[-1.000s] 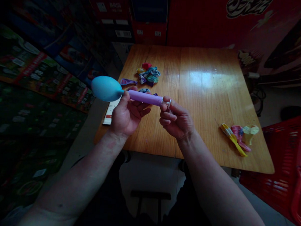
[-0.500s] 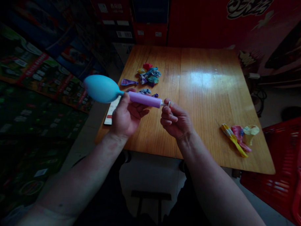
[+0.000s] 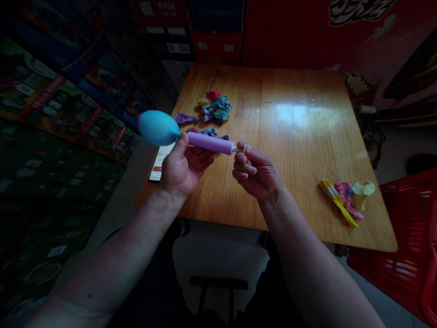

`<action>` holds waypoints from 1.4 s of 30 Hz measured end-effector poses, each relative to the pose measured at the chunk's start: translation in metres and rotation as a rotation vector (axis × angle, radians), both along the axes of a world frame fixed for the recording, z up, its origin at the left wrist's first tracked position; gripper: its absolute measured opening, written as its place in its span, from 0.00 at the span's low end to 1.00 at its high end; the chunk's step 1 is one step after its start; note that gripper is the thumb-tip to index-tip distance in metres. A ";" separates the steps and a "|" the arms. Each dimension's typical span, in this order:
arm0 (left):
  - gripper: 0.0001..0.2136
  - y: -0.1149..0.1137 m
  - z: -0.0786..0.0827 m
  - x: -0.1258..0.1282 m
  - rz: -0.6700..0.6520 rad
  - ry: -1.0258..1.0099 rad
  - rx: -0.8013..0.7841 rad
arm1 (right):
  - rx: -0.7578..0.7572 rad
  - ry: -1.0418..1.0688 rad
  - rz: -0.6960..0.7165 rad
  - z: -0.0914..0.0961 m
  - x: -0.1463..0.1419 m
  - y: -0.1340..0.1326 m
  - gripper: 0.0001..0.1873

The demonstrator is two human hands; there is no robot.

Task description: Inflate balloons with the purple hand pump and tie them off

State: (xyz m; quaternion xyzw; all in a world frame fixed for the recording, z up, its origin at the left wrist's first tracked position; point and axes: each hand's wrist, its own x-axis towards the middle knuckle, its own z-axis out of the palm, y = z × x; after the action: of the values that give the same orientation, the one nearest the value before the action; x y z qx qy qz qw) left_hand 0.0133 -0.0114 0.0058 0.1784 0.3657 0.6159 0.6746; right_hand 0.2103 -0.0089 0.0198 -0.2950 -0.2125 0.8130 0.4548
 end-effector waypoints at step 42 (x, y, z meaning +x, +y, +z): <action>0.21 0.005 0.014 -0.017 0.061 0.033 0.095 | 0.175 -0.142 0.015 0.014 0.023 -0.005 0.16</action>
State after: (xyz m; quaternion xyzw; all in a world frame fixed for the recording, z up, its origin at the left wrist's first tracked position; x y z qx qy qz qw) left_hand -0.0038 -0.0059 0.0194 0.2087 0.3525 0.6499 0.6402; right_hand 0.2330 -0.0138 0.0336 -0.3093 -0.3166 0.7719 0.4564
